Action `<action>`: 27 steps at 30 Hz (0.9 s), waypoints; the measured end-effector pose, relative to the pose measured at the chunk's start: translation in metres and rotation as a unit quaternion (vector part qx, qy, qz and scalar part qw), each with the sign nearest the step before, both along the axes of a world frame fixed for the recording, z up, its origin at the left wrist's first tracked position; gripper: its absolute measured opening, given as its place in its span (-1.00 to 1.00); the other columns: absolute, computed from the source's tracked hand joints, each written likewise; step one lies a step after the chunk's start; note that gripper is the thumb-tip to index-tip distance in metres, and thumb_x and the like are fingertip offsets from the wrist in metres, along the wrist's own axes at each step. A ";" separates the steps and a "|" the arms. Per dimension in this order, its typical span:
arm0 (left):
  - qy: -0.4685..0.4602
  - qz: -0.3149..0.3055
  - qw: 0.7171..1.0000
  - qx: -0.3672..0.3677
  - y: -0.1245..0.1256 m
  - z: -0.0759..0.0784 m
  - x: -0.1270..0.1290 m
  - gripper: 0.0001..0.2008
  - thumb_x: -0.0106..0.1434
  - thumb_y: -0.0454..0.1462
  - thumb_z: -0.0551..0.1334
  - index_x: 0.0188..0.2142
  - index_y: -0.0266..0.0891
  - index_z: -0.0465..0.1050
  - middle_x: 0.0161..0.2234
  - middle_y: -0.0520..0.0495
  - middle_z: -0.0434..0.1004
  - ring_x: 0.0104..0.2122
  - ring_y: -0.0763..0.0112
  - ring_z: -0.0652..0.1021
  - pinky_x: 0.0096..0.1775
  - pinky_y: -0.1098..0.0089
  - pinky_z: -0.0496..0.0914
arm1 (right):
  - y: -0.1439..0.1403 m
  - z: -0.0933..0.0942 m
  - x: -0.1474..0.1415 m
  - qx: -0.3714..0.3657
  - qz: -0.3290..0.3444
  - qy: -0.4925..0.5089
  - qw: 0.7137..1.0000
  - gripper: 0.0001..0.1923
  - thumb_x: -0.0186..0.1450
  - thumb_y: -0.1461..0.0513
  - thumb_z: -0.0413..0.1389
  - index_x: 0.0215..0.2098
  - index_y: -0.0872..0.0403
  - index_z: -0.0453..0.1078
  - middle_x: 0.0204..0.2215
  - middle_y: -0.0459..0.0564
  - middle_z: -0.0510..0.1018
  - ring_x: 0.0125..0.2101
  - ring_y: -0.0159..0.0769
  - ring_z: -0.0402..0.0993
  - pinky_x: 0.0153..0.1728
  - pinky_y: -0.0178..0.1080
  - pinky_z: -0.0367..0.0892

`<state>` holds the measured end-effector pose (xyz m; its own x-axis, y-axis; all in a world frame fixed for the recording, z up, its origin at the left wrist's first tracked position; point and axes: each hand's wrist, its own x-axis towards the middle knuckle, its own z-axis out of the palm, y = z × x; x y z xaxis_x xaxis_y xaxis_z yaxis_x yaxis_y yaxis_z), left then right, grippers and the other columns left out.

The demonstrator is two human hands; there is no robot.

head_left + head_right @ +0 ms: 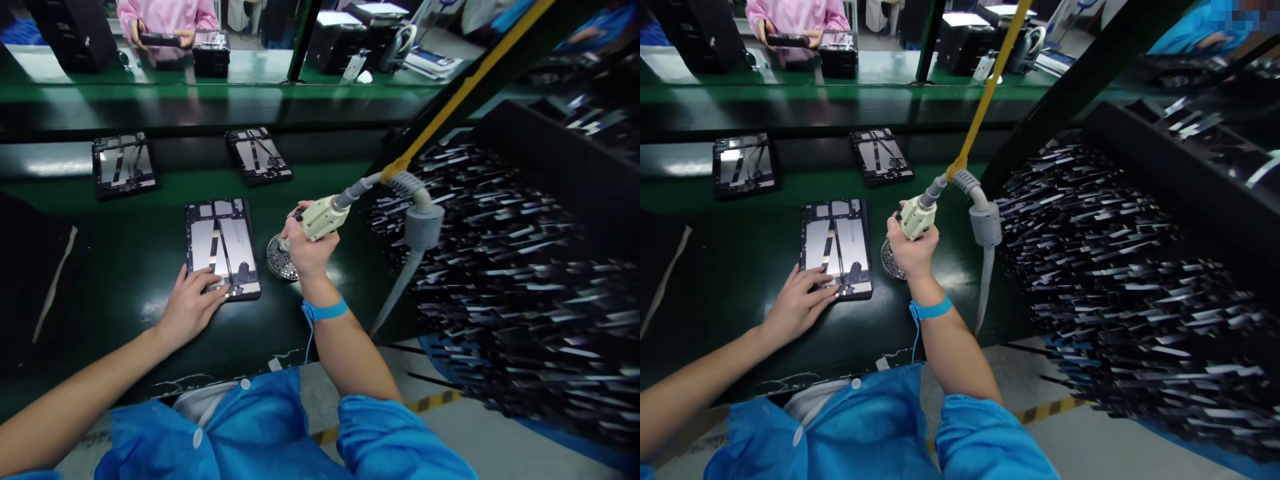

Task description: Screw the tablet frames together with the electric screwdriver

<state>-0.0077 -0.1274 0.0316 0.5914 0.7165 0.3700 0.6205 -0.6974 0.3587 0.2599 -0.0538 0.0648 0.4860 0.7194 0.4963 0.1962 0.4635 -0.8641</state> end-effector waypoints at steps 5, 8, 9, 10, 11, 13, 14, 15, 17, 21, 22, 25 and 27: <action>-0.036 -0.015 0.999 0.007 0.030 -0.005 0.005 -0.80 0.45 -0.29 0.23 -0.04 -0.08 0.62 -0.01 -0.15 0.61 0.13 0.10 0.53 0.29 -0.30 0.14 | 0.005 0.001 -0.004 -0.004 0.007 -0.007 1.000 -0.72 0.25 0.20 0.23 -0.07 -0.02 0.41 -0.31 -0.12 0.56 -0.60 -0.48 0.44 -0.52 -0.30 0.47; -0.038 -0.018 0.999 -0.002 0.028 -0.006 0.005 -0.79 0.44 -0.30 0.23 -0.02 -0.08 0.61 0.01 -0.15 0.60 0.17 0.09 0.50 0.31 -0.29 0.11 | 0.007 0.001 -0.006 -0.009 0.009 -0.016 1.000 -0.74 0.26 0.20 0.21 -0.07 -0.03 0.39 -0.32 -0.13 0.54 -0.60 -0.48 0.42 -0.53 -0.31 0.46; -0.038 -0.021 0.999 -0.005 0.027 -0.006 0.005 -0.79 0.44 -0.30 0.23 -0.02 -0.08 0.61 0.02 -0.15 0.59 0.18 0.08 0.50 0.31 -0.29 0.10 | 0.007 0.001 -0.007 -0.012 0.008 -0.021 1.000 -0.74 0.27 0.19 0.20 -0.06 -0.02 0.39 -0.33 -0.13 0.53 -0.60 -0.48 0.43 -0.53 -0.31 0.46; -0.038 -0.023 0.999 -0.007 0.027 -0.006 0.004 -0.79 0.44 -0.30 0.23 -0.01 -0.08 0.61 0.02 -0.15 0.59 0.19 0.07 0.49 0.31 -0.29 0.10 | 0.007 0.000 -0.007 -0.017 0.007 -0.028 0.999 -0.74 0.28 0.19 0.20 -0.06 -0.02 0.38 -0.33 -0.12 0.53 -0.60 -0.47 0.43 -0.52 -0.30 0.46; -0.039 -0.024 0.999 -0.009 0.026 -0.005 0.004 -0.79 0.44 -0.30 0.23 -0.01 -0.09 0.61 0.02 -0.15 0.59 0.19 0.07 0.49 0.32 -0.30 0.09 | 0.007 -0.001 -0.007 -0.022 0.006 -0.034 0.999 -0.73 0.28 0.18 0.19 -0.05 -0.02 0.38 -0.33 -0.12 0.53 -0.59 -0.46 0.43 -0.52 -0.29 0.47; -0.039 -0.026 0.999 -0.013 0.026 -0.005 0.004 -0.79 0.44 -0.30 0.23 -0.01 -0.09 0.60 0.03 -0.15 0.59 0.19 0.07 0.49 0.32 -0.30 0.09 | 0.007 -0.002 -0.006 -0.030 0.003 -0.039 0.999 -0.72 0.28 0.17 0.19 -0.04 -0.01 0.38 -0.33 -0.11 0.54 -0.59 -0.45 0.44 -0.50 -0.28 0.48; -0.040 -0.025 0.999 -0.015 0.027 -0.005 0.004 -0.79 0.44 -0.30 0.23 -0.01 -0.09 0.60 0.04 -0.15 0.59 0.20 0.07 0.48 0.33 -0.29 0.08 | 0.007 -0.003 -0.006 -0.032 0.002 -0.038 0.999 -0.72 0.28 0.17 0.20 -0.05 -0.02 0.38 -0.33 -0.11 0.54 -0.59 -0.45 0.44 -0.50 -0.27 0.48; -0.040 -0.025 0.999 -0.017 0.027 -0.005 0.004 -0.78 0.44 -0.30 0.23 0.00 -0.08 0.60 0.04 -0.14 0.59 0.20 0.08 0.48 0.33 -0.29 0.08 | 0.007 -0.003 -0.006 -0.033 0.000 -0.035 0.999 -0.73 0.27 0.17 0.20 -0.06 -0.02 0.39 -0.33 -0.11 0.54 -0.59 -0.45 0.44 -0.49 -0.27 0.48; -0.041 -0.025 0.999 -0.018 0.027 -0.006 0.003 -0.78 0.44 -0.31 0.23 0.00 -0.08 0.60 0.04 -0.14 0.59 0.20 0.08 0.48 0.34 -0.29 0.07 | 0.007 -0.005 -0.006 -0.031 -0.002 -0.030 0.999 -0.73 0.26 0.17 0.21 -0.07 -0.02 0.40 -0.35 -0.13 0.54 -0.60 -0.46 0.43 -0.49 -0.27 0.47; -0.043 -0.030 0.999 -0.016 0.027 -0.008 0.003 -0.77 0.44 -0.32 0.22 0.01 -0.09 0.60 0.04 -0.15 0.58 0.20 0.07 0.48 0.33 -0.32 0.06 | 0.009 -0.006 -0.006 -0.023 -0.002 -0.023 0.999 -0.74 0.25 0.19 0.21 -0.09 -0.02 0.40 -0.40 -0.16 0.52 -0.61 -0.46 0.42 -0.50 -0.28 0.46; -0.044 -0.030 0.998 -0.018 0.027 -0.009 0.003 -0.77 0.44 -0.32 0.22 0.01 -0.09 0.60 0.05 -0.15 0.58 0.20 0.06 0.48 0.32 -0.32 0.07 | 0.009 -0.006 -0.006 -0.021 0.000 -0.020 1.000 -0.75 0.24 0.19 0.21 -0.10 -0.02 0.40 -0.40 -0.16 0.52 -0.61 -0.46 0.42 -0.50 -0.28 0.46; -0.053 -0.026 0.998 -0.023 0.027 -0.010 0.005 -0.77 0.44 -0.32 0.22 0.00 -0.08 0.61 0.04 -0.15 0.58 0.20 0.05 0.48 0.31 -0.33 0.10 | 0.009 0.000 -0.006 -0.016 -0.002 -0.012 1.000 -0.75 0.24 0.20 0.22 -0.11 -0.02 0.40 -0.36 -0.15 0.53 -0.61 -0.47 0.43 -0.54 -0.30 0.44; -0.062 -0.021 0.998 -0.023 0.028 -0.011 0.008 -0.78 0.44 -0.32 0.22 -0.02 -0.09 0.61 0.04 -0.17 0.58 0.20 0.03 0.48 0.31 -0.33 0.10 | 0.005 0.009 -0.009 -0.002 -0.002 0.000 1.000 -0.75 0.25 0.20 0.21 -0.10 -0.03 0.39 -0.33 -0.16 0.53 -0.62 -0.49 0.41 -0.58 -0.31 0.41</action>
<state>0.0000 -0.0990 0.0204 0.5736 0.7094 0.4096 0.5400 -0.7035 0.4620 0.2506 -0.0484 0.0734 0.4891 0.7190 0.4938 0.1978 0.4600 -0.8656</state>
